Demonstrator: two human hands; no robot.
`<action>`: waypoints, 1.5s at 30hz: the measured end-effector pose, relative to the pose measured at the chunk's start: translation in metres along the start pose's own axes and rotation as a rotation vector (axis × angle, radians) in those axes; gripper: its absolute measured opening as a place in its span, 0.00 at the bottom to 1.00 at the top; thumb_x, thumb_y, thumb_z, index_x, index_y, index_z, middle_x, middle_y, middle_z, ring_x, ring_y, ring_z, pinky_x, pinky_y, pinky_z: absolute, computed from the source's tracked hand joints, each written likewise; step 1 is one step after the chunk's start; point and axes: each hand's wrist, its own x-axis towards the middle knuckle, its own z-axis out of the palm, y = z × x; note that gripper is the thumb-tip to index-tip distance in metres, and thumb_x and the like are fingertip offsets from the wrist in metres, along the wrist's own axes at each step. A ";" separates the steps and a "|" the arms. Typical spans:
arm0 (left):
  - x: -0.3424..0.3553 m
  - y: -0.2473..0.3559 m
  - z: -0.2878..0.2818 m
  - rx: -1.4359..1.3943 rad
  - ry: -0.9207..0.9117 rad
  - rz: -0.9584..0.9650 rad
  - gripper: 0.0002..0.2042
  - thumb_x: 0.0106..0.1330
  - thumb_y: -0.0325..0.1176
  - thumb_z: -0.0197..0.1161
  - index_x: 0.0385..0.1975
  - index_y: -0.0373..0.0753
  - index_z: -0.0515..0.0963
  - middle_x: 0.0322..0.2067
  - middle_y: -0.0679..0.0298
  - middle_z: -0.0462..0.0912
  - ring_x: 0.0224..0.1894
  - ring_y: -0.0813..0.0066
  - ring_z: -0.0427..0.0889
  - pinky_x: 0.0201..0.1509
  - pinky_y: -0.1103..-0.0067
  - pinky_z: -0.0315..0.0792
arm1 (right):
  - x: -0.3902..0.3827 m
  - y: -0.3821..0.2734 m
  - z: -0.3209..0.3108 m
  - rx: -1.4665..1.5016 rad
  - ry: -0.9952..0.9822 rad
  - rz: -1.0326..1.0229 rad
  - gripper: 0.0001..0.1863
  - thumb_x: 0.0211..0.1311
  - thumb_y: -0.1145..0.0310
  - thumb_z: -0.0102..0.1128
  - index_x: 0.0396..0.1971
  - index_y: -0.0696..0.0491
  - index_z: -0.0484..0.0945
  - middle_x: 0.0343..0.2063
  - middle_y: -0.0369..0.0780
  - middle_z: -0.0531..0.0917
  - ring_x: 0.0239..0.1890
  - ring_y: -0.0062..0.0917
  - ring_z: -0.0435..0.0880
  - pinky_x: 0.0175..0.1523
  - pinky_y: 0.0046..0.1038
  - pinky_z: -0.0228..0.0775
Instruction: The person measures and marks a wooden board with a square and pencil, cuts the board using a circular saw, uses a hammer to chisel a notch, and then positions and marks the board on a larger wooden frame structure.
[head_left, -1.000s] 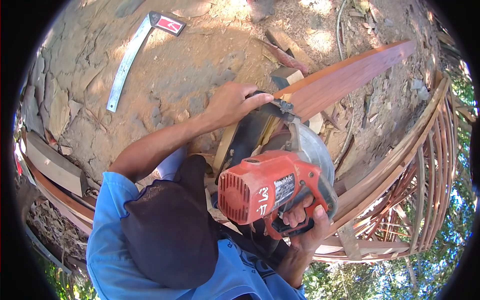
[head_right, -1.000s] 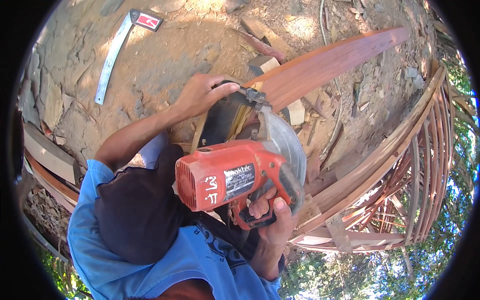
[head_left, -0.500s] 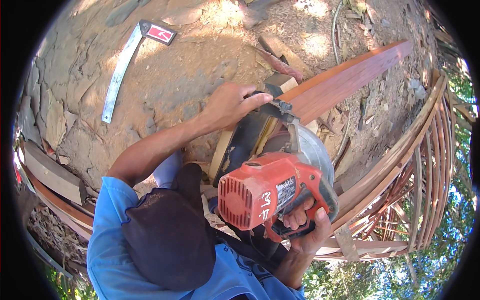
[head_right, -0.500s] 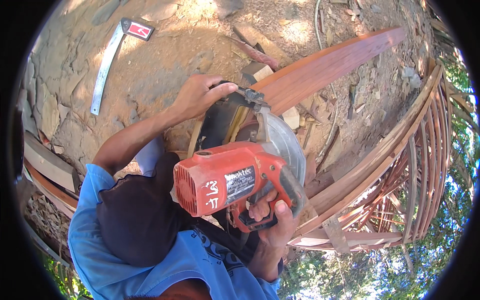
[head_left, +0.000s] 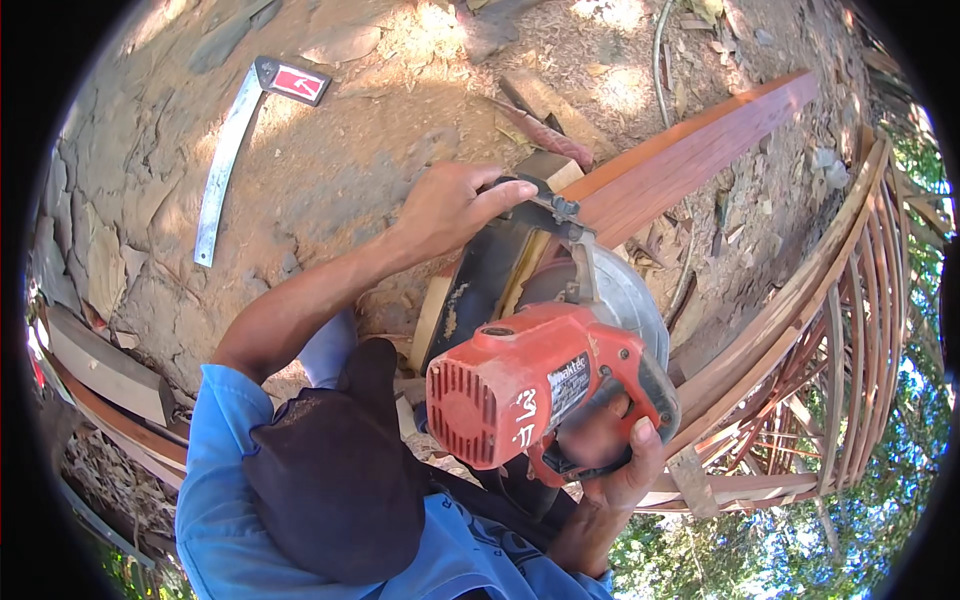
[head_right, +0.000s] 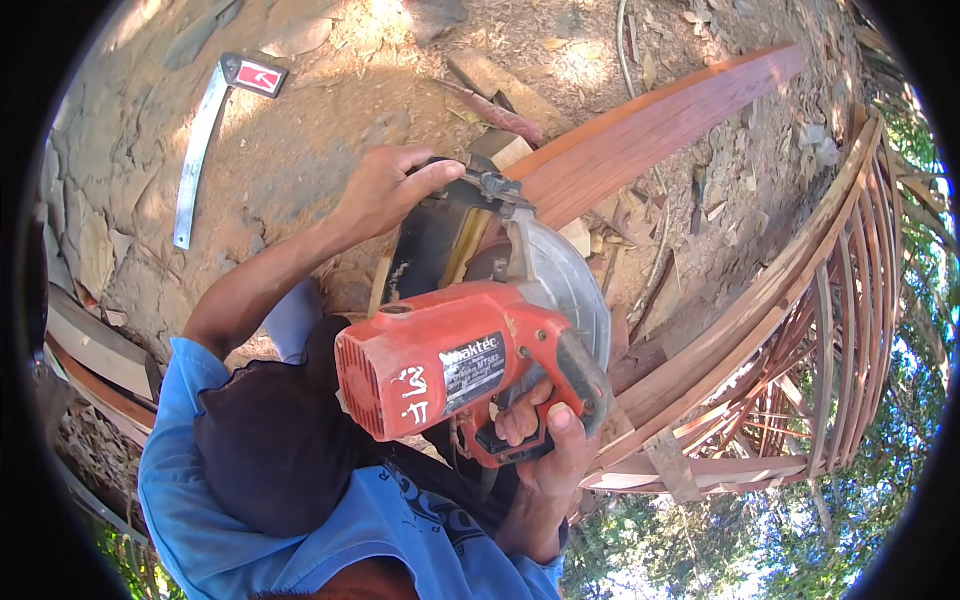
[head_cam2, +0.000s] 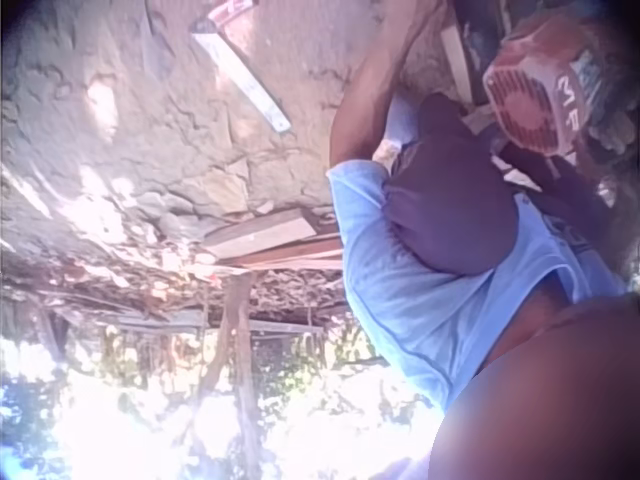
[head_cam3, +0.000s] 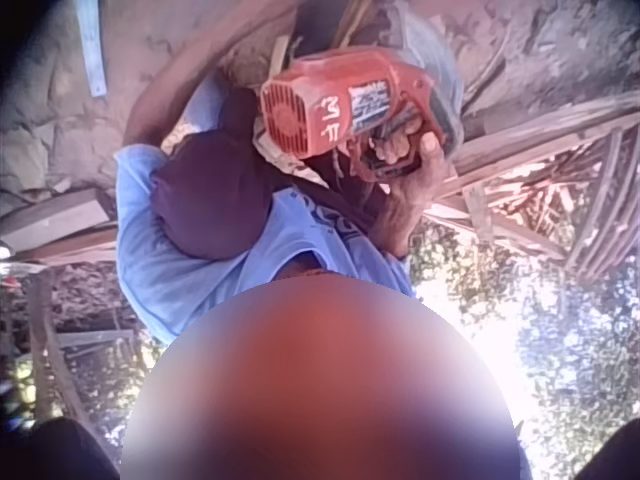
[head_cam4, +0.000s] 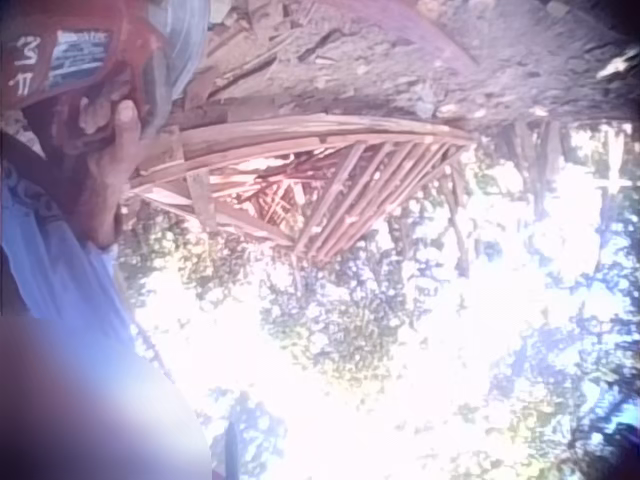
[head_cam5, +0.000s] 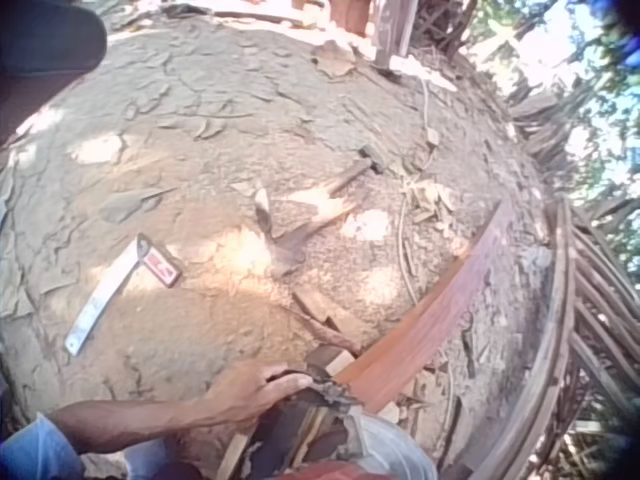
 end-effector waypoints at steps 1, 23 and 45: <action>0.001 -0.001 -0.001 0.010 -0.016 -0.016 0.27 0.72 0.57 0.58 0.29 0.33 0.83 0.17 0.52 0.76 0.20 0.59 0.75 0.29 0.65 0.67 | 0.000 0.000 0.000 -0.007 0.001 0.001 0.22 0.69 0.48 0.60 0.41 0.54 0.69 0.20 0.33 0.70 0.20 0.21 0.73 0.31 0.27 0.71; 0.005 0.002 -0.008 0.019 -0.012 -0.026 0.28 0.71 0.56 0.59 0.24 0.33 0.80 0.16 0.52 0.74 0.19 0.59 0.72 0.27 0.64 0.65 | -0.003 -0.004 0.011 -0.001 0.021 0.030 0.23 0.68 0.47 0.60 0.41 0.53 0.70 0.20 0.34 0.70 0.21 0.21 0.72 0.32 0.29 0.71; 0.010 0.009 -0.011 0.023 -0.074 -0.067 0.23 0.72 0.50 0.62 0.30 0.32 0.81 0.18 0.59 0.72 0.24 0.78 0.67 0.29 0.72 0.65 | -0.001 -0.004 0.009 0.020 0.027 0.014 0.23 0.68 0.48 0.62 0.41 0.54 0.70 0.20 0.34 0.70 0.21 0.22 0.73 0.32 0.29 0.72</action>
